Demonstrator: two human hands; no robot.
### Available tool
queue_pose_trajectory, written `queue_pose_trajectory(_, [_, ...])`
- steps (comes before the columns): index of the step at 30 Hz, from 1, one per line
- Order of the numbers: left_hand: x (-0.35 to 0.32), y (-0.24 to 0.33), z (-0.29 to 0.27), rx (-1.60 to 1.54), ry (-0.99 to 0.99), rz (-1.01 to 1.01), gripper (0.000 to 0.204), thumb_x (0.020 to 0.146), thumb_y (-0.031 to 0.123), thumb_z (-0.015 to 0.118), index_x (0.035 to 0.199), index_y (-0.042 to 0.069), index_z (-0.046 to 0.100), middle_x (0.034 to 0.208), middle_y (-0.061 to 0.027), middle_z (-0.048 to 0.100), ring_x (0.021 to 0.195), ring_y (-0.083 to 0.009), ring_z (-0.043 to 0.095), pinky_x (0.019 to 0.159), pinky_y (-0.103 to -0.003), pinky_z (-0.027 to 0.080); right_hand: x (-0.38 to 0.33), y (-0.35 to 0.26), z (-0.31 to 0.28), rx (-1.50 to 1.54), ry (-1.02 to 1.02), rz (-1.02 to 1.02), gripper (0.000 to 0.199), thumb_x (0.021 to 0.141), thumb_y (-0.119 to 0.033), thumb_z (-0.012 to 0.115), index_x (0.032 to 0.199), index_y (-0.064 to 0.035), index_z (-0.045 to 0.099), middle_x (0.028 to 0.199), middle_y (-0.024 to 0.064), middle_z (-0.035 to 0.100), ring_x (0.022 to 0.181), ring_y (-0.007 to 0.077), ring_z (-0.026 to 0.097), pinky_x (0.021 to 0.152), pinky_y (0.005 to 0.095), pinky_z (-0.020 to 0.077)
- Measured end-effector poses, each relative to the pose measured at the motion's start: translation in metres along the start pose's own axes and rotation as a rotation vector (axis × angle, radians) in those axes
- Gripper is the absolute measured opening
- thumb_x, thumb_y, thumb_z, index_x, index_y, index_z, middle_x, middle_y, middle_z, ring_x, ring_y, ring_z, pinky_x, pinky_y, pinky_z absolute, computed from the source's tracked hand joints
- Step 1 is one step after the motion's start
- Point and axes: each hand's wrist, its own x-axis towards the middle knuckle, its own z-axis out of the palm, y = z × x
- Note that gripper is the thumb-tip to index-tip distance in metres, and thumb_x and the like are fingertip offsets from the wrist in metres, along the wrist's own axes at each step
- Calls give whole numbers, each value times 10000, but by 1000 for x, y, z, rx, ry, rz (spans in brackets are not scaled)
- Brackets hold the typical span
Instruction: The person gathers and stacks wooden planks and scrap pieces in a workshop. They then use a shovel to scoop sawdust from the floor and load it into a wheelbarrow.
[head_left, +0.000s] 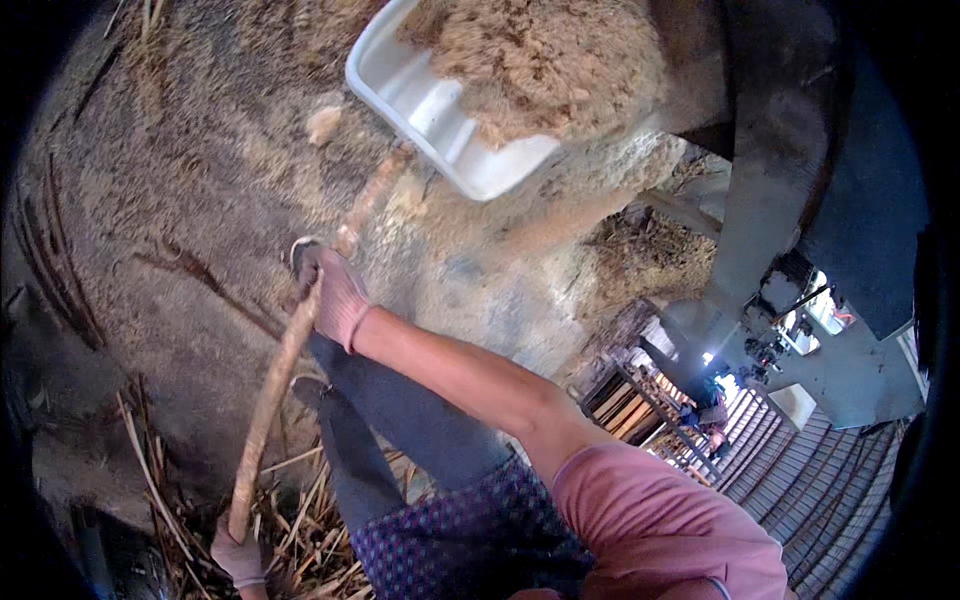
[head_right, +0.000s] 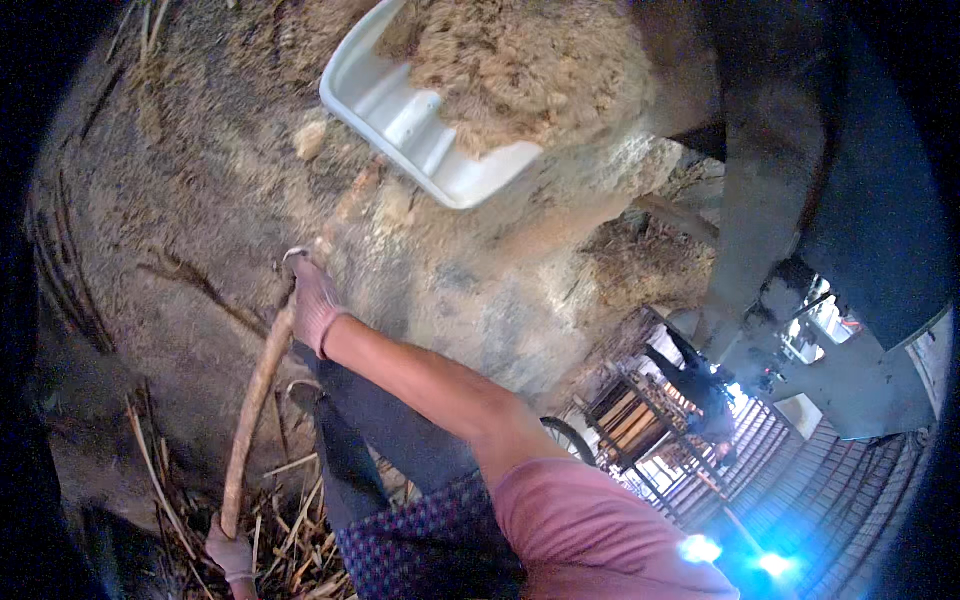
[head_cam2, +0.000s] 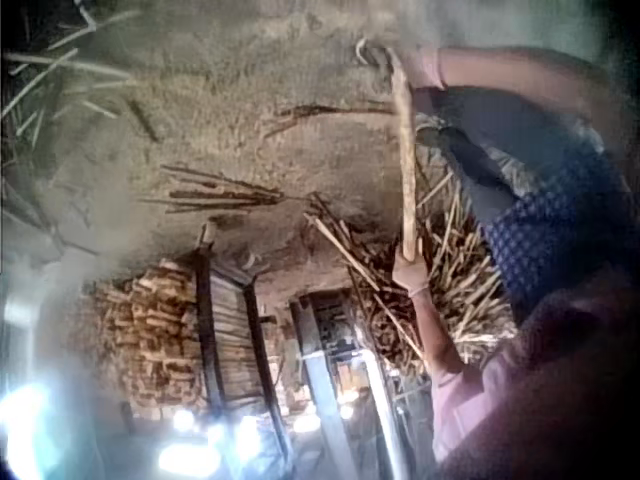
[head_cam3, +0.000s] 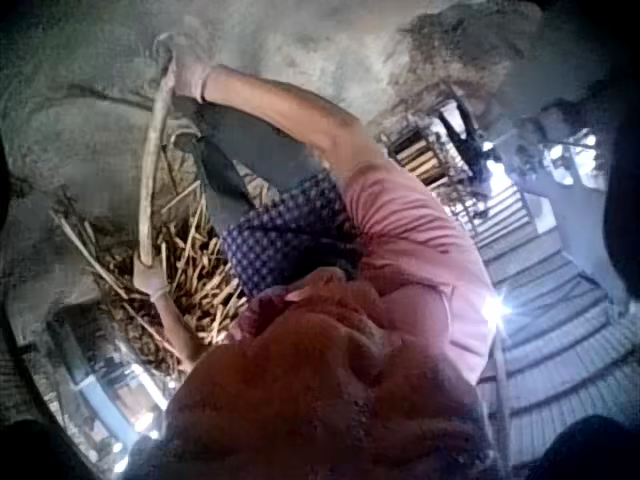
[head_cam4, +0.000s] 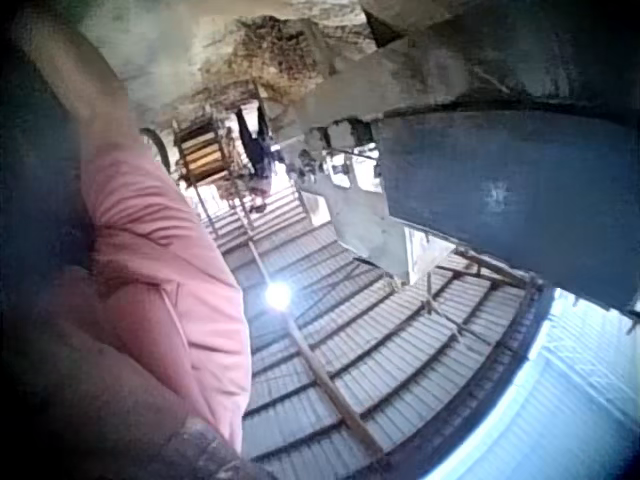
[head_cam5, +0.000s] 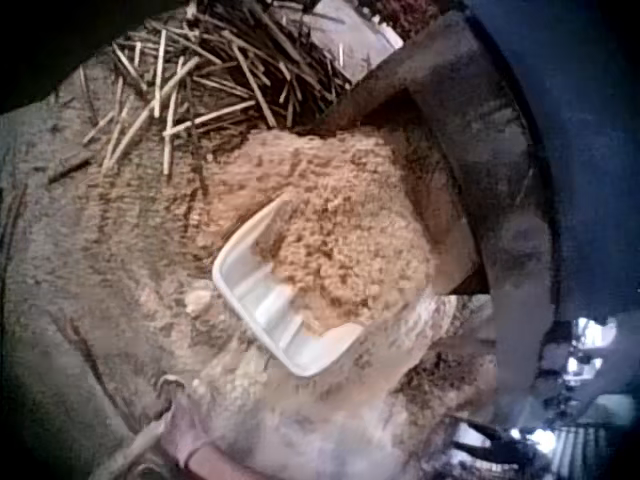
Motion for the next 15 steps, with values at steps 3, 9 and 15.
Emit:
queue_pose_trajectory(3, [18, 90, 6, -196, 47, 100, 405, 755, 109, 786, 1147, 35, 712, 903, -166, 749, 811, -348, 732, 742, -418, 587, -8, -64, -34, 15, -148, -127, 247, 964, -364, 613, 893, -144, 525, 729, 38, 478, 672, 263, 538, 684, 550, 533])
queue_pose_trajectory(9, [30, 90, 7, -60, -60, 115, 571, 709, 111, 787, 1263, 38, 667, 955, -199, 744, 851, -354, 729, 754, -394, 585, -1, -104, -28, -6, 14, -42, 195, 966, -281, 608, 922, -119, 508, 778, 75, 488, 689, 287, 545, 690, 561, 539])
queue_pose_trajectory(15, [84, 105, -34, -172, 25, 238, 467, 742, 162, 812, 1177, 34, 698, 913, -174, 747, 829, -363, 725, 715, -403, 573, -39, -142, 12, -33, -28, -227, 248, 983, -271, 535, 844, -92, 437, 784, 128, 470, 633, 318, 502, 715, 596, 547])
